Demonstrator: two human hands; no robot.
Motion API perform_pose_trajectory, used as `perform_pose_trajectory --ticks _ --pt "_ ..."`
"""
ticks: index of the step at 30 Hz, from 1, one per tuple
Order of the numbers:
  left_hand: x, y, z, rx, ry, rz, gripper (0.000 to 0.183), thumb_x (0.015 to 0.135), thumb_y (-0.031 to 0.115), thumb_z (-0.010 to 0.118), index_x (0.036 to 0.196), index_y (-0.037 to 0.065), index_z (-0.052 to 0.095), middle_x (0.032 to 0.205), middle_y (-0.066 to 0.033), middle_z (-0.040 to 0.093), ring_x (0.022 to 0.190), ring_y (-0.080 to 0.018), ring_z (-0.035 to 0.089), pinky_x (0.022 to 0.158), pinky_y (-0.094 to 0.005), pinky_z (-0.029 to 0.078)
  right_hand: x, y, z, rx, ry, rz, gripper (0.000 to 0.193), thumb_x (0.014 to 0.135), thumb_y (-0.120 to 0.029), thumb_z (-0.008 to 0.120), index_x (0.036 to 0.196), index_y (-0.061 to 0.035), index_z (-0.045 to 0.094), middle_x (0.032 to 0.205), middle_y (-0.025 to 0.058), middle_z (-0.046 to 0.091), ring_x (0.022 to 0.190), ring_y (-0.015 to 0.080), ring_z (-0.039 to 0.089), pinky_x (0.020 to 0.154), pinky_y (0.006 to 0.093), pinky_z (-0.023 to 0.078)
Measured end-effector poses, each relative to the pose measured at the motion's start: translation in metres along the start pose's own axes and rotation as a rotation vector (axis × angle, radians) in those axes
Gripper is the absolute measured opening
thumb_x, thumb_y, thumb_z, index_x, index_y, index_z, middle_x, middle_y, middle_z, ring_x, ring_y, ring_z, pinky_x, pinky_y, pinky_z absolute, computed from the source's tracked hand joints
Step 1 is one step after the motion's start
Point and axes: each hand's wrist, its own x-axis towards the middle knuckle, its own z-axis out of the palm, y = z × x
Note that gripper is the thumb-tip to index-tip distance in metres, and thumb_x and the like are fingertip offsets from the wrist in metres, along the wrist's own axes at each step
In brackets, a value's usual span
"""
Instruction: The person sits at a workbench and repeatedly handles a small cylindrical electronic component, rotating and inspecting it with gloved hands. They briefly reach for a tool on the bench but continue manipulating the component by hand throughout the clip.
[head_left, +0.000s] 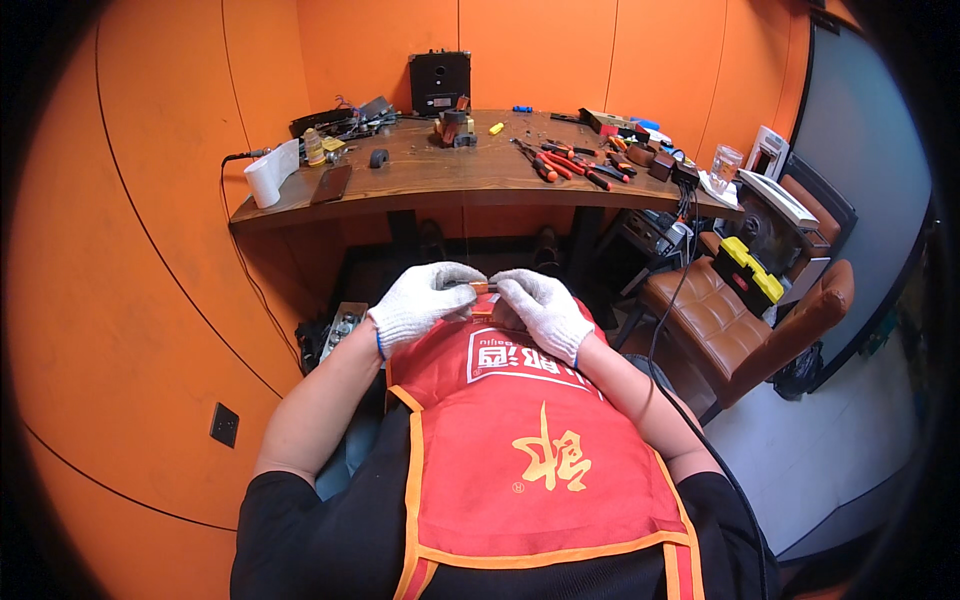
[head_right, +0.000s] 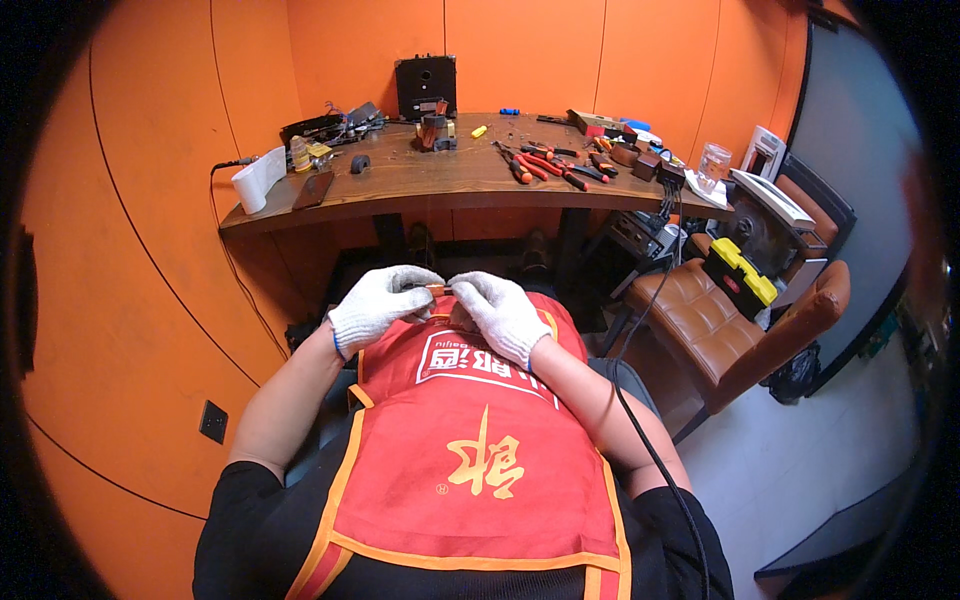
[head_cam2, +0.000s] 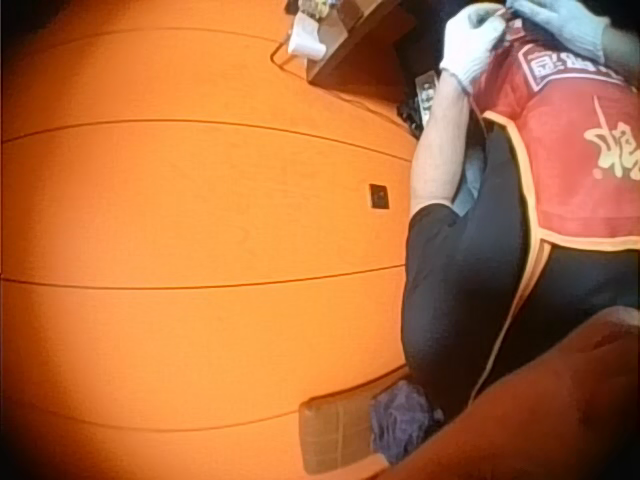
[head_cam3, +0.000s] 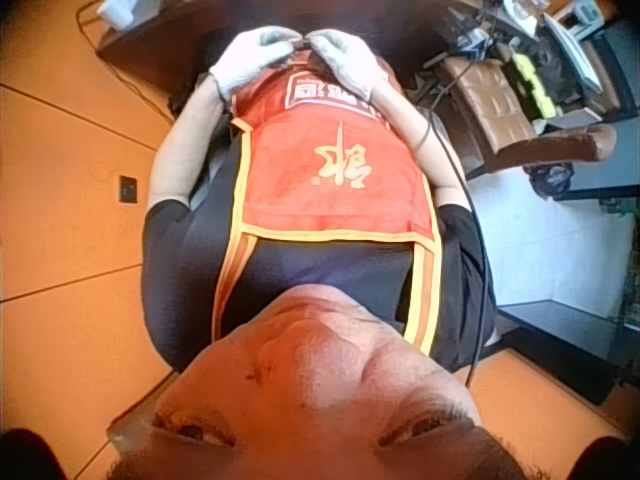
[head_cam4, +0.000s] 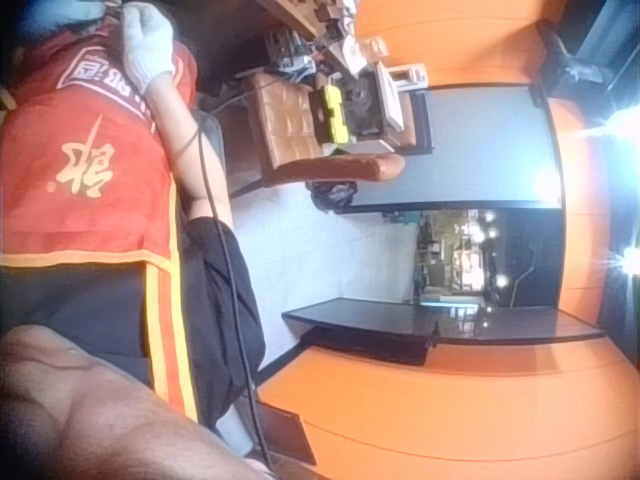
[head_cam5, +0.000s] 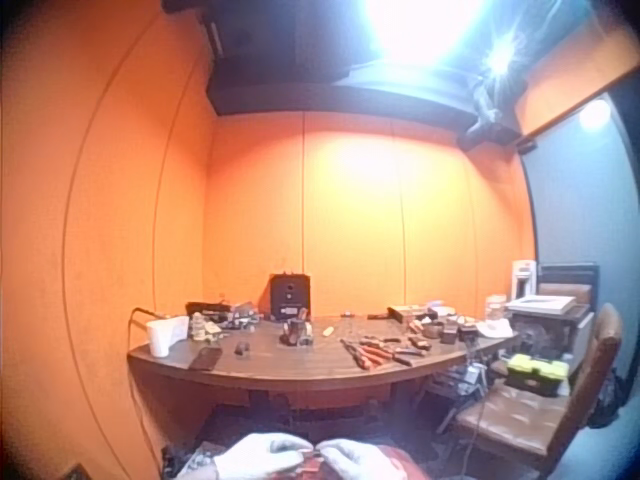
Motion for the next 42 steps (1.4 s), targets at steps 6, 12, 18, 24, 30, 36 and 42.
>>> perform_pose_trajectory --ticks 6,12,18,24,30,36,42 --pt "0.004 -0.005 -0.006 -0.160 -0.017 -0.142 0.034 0.107 0.025 0.061 0.130 0.001 0.066 0.102 -0.0072 0.073 0.078 -0.0113 0.069 0.072 -0.0270 0.060 0.001 0.005 0.004 -0.151 0.063 -0.261 0.034 0.102 -0.018 0.064 0.131 0.0002 0.066 0.119 0.0163 0.073 0.108 0.0228 0.071 0.097 0.0315 0.054" --pt "0.003 -0.005 -0.008 -0.055 -0.050 -0.083 0.034 0.106 0.027 0.062 0.128 0.002 0.068 0.102 -0.0062 0.073 0.084 -0.0112 0.069 0.078 -0.0279 0.059 0.000 0.002 0.007 -0.027 0.032 -0.136 0.035 0.104 -0.021 0.063 0.130 0.0014 0.067 0.116 0.0145 0.074 0.102 0.0187 0.071 0.094 0.0307 0.055" --pt "0.000 0.002 -0.006 0.031 -0.047 -0.040 0.032 0.104 0.022 0.062 0.126 0.001 0.069 0.107 -0.0064 0.073 0.088 -0.0115 0.067 0.083 -0.0277 0.057 -0.004 -0.013 0.002 -0.272 -0.137 -0.017 0.040 0.105 -0.031 0.060 0.127 0.0015 0.070 0.101 0.0133 0.076 0.090 0.0179 0.070 0.085 0.0320 0.055" --pt "0.001 0.001 -0.007 0.570 0.033 0.164 0.036 0.104 0.028 0.061 0.124 -0.001 0.071 0.112 -0.0109 0.074 0.097 -0.0171 0.069 0.091 -0.0303 0.055 0.002 -0.010 0.004 -0.310 -0.129 -0.004 0.040 0.105 -0.031 0.059 0.127 0.0006 0.070 0.100 0.0155 0.076 0.090 0.0200 0.071 0.086 0.0330 0.055" --pt "-0.002 0.004 -0.010 0.362 -0.032 0.042 0.038 0.106 0.030 0.059 0.123 -0.001 0.071 0.107 -0.0109 0.075 0.094 -0.0170 0.069 0.089 -0.0303 0.055 0.017 -0.006 0.004 -0.108 -0.060 0.117 0.038 0.105 -0.029 0.061 0.122 0.0027 0.073 0.094 0.0078 0.075 0.085 0.0144 0.067 0.080 0.0297 0.055" --pt "-0.025 0.018 -0.023 0.214 -0.045 -0.161 0.034 0.108 0.024 0.059 0.128 -0.002 0.069 0.096 -0.0055 0.072 0.081 -0.0112 0.064 0.078 -0.0264 0.056 0.034 -0.031 0.006 -0.018 -0.305 0.282 0.029 0.104 -0.027 0.066 0.114 -0.0008 0.076 0.081 0.0018 0.068 0.070 0.0088 0.058 0.063 0.0259 0.048" --pt "-0.048 0.002 -0.026 -0.013 0.117 0.010 0.037 0.106 0.025 0.065 0.131 -0.002 0.066 0.106 -0.0070 0.073 0.084 -0.0126 0.066 0.081 -0.0269 0.056 0.025 -0.053 0.028 -0.200 -0.292 0.090 0.030 0.103 -0.027 0.066 0.118 -0.0024 0.074 0.086 0.0058 0.072 0.073 0.0138 0.064 0.068 0.0288 0.052"
